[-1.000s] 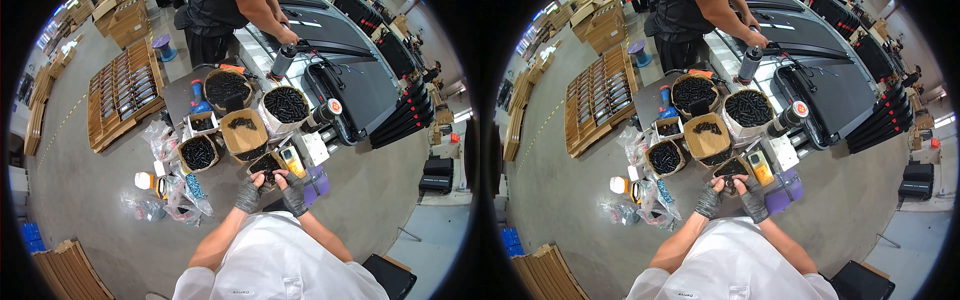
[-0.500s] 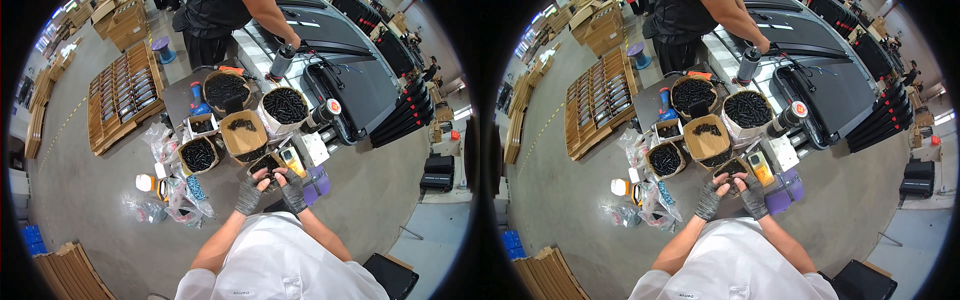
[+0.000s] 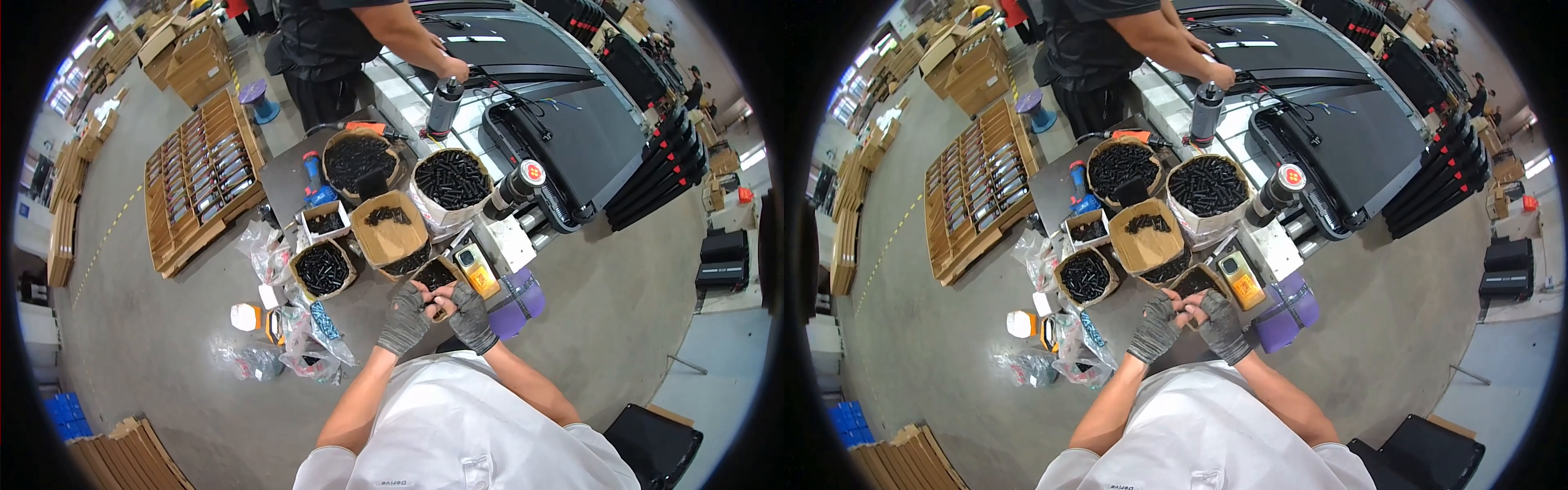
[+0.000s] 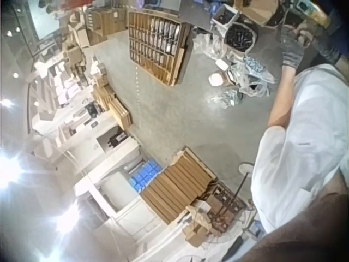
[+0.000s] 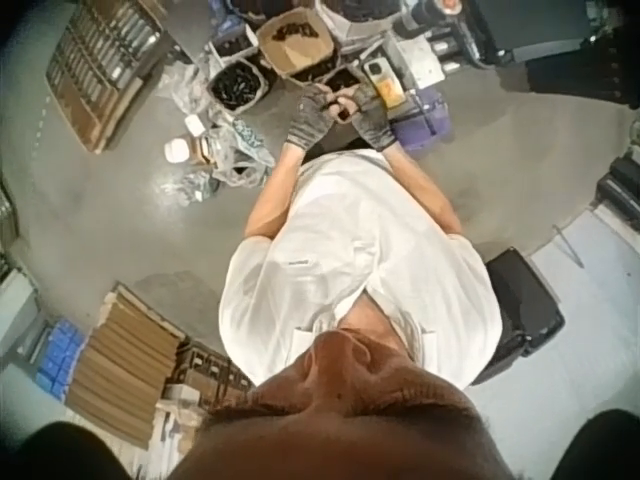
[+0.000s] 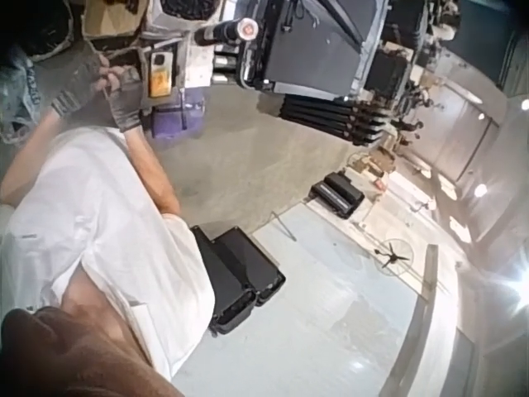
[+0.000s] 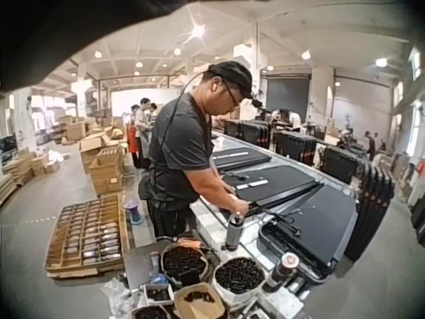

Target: Sorting and organizing small black screws or bolts from various containers on a workbench.

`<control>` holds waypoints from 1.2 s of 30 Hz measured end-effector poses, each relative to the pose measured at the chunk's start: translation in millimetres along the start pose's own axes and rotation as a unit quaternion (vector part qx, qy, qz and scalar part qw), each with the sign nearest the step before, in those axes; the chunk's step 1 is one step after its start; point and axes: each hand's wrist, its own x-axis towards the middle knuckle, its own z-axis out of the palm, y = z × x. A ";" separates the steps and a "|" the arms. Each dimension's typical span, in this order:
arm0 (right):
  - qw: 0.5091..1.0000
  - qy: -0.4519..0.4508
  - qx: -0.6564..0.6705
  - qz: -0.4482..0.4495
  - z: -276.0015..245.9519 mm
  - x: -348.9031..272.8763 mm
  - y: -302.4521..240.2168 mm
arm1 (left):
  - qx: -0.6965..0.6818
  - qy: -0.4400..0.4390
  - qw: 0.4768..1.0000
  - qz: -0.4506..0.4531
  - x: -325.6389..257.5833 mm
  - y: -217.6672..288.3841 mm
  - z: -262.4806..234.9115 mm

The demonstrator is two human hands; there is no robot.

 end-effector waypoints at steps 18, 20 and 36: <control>0.891 0.109 0.353 0.263 -4.5 41.0 38.0 | 0.060 0.168 0.965 -0.193 135.2 -78.3 -16.2; 0.873 0.095 0.374 0.299 -4.7 25.5 51.2 | 0.170 0.164 0.949 -0.210 152.0 -101.5 -12.5; 0.839 0.105 0.397 0.358 -23.0 -12.4 67.0 | 0.187 0.167 0.940 -0.229 169.9 -86.5 -8.7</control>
